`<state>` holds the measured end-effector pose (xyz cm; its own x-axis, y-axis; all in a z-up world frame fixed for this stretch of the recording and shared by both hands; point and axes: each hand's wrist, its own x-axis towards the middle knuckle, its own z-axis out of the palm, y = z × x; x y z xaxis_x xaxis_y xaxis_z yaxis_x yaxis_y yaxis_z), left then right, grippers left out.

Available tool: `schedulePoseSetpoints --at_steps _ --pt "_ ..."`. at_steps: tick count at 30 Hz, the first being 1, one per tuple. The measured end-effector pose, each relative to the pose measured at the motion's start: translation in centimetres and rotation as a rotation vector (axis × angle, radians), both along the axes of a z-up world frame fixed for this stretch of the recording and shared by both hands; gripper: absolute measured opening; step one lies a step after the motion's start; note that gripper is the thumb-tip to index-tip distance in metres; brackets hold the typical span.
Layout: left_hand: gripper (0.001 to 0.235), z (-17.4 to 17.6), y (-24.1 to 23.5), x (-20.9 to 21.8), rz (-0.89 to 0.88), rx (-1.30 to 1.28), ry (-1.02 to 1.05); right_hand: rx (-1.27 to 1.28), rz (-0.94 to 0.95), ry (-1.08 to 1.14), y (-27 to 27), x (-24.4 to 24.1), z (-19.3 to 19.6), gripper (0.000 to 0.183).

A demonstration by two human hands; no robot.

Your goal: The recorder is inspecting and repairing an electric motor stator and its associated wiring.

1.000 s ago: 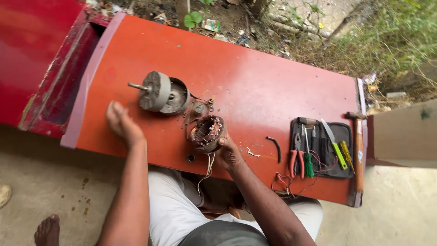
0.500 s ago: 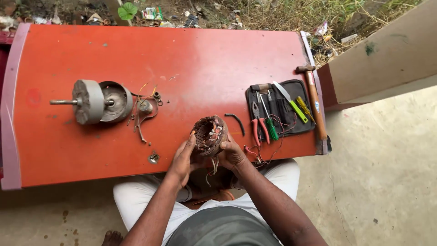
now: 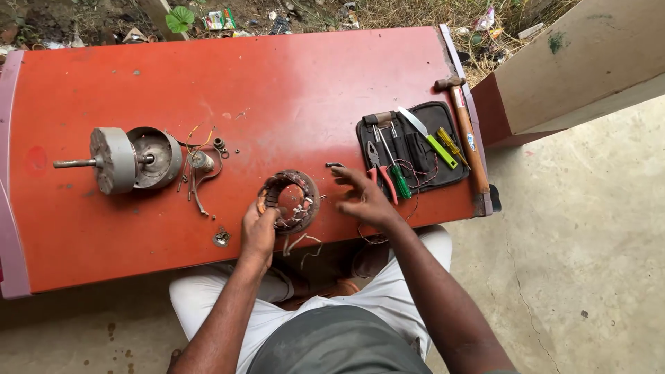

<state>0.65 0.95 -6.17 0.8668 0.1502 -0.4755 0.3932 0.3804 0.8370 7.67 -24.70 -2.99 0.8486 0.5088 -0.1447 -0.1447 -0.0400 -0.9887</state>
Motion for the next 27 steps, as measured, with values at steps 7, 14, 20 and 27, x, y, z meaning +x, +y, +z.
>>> schedulePoseSetpoints --at_steps 7,14,20,27 --pt "0.031 2.6 2.1 1.0 0.081 0.275 0.043 -1.084 -0.082 -0.759 0.2 3.6 -2.5 0.027" --pt "0.033 1.9 2.5 1.2 0.116 0.249 0.055 -1.121 -0.142 -0.656 0.4 5.7 1.5 0.024" --pt "0.034 3.4 3.5 1.2 0.147 0.262 0.084 -0.668 -0.238 -0.729 1.2 -0.8 -1.4 0.035" --pt "0.029 4.4 5.4 0.8 0.215 0.227 -0.035 -0.380 0.360 -0.908 4.5 -6.0 -1.7 0.051"
